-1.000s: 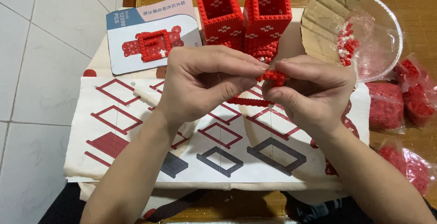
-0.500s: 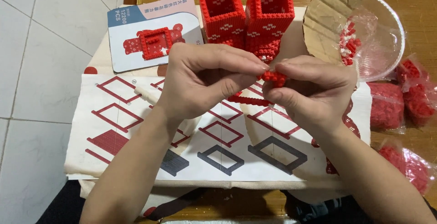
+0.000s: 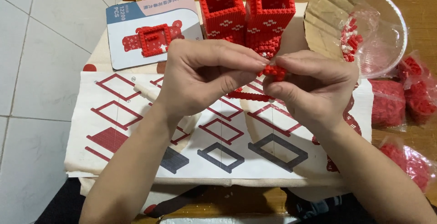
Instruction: Assembling a structure using small interlocking plastic blocks following a manual.
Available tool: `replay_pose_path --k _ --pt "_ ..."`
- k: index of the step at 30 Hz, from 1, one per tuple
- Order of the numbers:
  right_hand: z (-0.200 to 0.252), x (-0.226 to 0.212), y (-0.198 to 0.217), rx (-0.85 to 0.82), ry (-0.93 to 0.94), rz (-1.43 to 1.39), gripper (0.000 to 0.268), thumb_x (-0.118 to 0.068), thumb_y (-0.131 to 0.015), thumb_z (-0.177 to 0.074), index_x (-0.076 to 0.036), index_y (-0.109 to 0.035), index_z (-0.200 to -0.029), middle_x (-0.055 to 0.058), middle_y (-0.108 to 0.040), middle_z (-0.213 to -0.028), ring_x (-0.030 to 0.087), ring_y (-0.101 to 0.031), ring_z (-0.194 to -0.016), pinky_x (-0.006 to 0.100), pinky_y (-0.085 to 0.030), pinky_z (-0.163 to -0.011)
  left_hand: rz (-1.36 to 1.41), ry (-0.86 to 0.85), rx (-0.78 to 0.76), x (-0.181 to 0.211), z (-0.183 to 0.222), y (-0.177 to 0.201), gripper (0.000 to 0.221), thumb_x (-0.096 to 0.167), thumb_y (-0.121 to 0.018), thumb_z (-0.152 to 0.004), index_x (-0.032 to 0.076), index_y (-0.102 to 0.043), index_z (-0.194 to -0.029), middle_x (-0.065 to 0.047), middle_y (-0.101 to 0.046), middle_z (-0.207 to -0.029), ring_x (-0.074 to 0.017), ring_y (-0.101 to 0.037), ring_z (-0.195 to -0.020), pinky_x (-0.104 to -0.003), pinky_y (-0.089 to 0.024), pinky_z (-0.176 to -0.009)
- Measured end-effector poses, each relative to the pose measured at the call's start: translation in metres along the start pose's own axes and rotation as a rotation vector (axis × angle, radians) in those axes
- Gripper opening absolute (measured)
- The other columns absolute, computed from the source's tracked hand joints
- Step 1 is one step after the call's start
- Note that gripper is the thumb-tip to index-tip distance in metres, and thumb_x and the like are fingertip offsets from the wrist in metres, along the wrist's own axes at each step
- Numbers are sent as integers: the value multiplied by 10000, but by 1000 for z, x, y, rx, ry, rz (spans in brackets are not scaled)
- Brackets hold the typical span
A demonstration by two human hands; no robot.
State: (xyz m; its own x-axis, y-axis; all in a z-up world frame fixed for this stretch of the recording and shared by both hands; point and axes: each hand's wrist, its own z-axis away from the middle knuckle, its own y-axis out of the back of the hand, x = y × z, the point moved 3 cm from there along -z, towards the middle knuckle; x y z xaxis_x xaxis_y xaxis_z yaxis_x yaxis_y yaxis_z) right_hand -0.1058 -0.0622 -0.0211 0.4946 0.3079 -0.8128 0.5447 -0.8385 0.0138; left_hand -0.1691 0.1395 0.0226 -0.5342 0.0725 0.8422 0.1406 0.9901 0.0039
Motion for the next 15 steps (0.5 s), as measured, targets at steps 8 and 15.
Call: replay_pose_path --k 8,15 --pt "1 -1 -1 8 -9 49 379 -30 -846 -844 -48 -686 -1187 223 -734 -1123 241 -766 -944 272 -672 -828 19 32 22 2 1 -1 116 -58 -706 -985 1 -714 -1084 -199 -745 -1122 -258 -760 -1090 -299 -688 -963" --pt "-1 -5 0 11 22 213 390 3 -871 -825 1 -682 -1167 252 -735 -1122 268 -754 -1010 290 -642 -863 -89 40 69 6 0 -4 107 -52 -697 -971 -8 -719 -1065 -203 -745 -1108 -246 -763 -1029 -269 -678 -882"
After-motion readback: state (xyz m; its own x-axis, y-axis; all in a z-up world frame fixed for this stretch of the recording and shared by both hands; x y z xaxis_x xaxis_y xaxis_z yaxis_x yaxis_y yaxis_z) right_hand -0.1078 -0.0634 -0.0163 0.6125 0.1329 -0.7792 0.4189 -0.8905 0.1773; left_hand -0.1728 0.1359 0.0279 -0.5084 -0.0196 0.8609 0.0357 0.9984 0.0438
